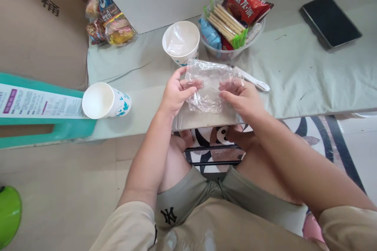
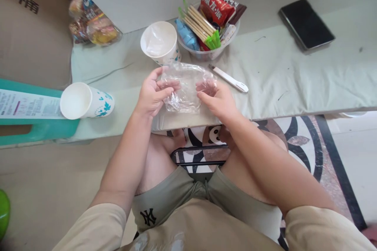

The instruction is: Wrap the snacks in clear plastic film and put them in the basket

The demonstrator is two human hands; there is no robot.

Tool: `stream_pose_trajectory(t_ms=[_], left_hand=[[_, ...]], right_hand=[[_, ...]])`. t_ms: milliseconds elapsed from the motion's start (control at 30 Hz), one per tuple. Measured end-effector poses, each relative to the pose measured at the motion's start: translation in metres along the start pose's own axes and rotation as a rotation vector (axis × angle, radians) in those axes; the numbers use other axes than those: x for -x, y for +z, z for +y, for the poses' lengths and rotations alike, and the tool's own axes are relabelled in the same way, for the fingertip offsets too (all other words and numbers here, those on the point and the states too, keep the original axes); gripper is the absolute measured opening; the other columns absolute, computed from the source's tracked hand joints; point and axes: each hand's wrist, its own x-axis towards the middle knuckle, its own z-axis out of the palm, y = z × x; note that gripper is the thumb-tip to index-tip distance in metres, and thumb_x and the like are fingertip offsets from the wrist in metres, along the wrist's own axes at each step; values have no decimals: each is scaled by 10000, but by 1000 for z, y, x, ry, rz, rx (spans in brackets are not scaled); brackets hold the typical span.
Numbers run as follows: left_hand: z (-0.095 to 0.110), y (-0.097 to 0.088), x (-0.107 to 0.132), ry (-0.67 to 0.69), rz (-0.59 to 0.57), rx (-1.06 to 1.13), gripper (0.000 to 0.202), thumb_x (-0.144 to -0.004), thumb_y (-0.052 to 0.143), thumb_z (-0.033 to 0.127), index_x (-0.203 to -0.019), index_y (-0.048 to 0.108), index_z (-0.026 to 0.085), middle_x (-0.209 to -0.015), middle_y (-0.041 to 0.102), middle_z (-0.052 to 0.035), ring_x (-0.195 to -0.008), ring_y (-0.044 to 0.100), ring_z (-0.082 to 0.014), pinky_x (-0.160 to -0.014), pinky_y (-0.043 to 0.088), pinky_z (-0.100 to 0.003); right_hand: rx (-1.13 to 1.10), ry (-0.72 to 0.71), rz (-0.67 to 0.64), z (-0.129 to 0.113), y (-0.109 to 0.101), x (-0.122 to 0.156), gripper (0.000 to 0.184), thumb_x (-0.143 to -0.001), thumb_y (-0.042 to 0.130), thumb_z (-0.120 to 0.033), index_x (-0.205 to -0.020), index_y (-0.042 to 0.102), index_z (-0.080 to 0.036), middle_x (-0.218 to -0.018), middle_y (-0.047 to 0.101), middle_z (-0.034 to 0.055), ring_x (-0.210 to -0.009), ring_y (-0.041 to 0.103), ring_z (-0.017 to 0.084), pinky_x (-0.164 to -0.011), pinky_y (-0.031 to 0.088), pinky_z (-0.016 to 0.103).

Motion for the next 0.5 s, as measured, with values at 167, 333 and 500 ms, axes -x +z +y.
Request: stream_pose_trajectory(t_ms=[167, 333, 500], left_hand=[[12, 4, 8, 312, 136, -313, 189, -863, 767, 367, -769, 662, 242, -1079, 745, -44, -1323, 621, -284, -1085, 511, -465], [5, -9, 1, 403, -36, -684, 50, -888, 717, 276, -847, 739, 254, -1061, 790, -49, -1291, 626, -297, -1214, 367, -522], [-3, -20, 6, 393, -206, -953, 161, -821, 756, 255, -977, 791, 249, -1289, 766, -65, -1398, 563, -335, -1212, 362, -537]], right_hand=[[414, -367, 201, -23, -10, 8, 205, -955, 540, -288, -786, 654, -274, -1025, 760, 71, -1226, 657, 314, -1093, 472, 563], [670, -314, -3, -12, -15, 10, 191, -928, 613, -280, -1084, 723, -290, -1240, 751, 65, -1372, 559, 354, -1083, 398, 582], [684, -344, -132, 1, -11, 9, 127, -900, 681, -338, -954, 785, -289, -1240, 763, 47, -1355, 567, 360, -1070, 353, 557]])
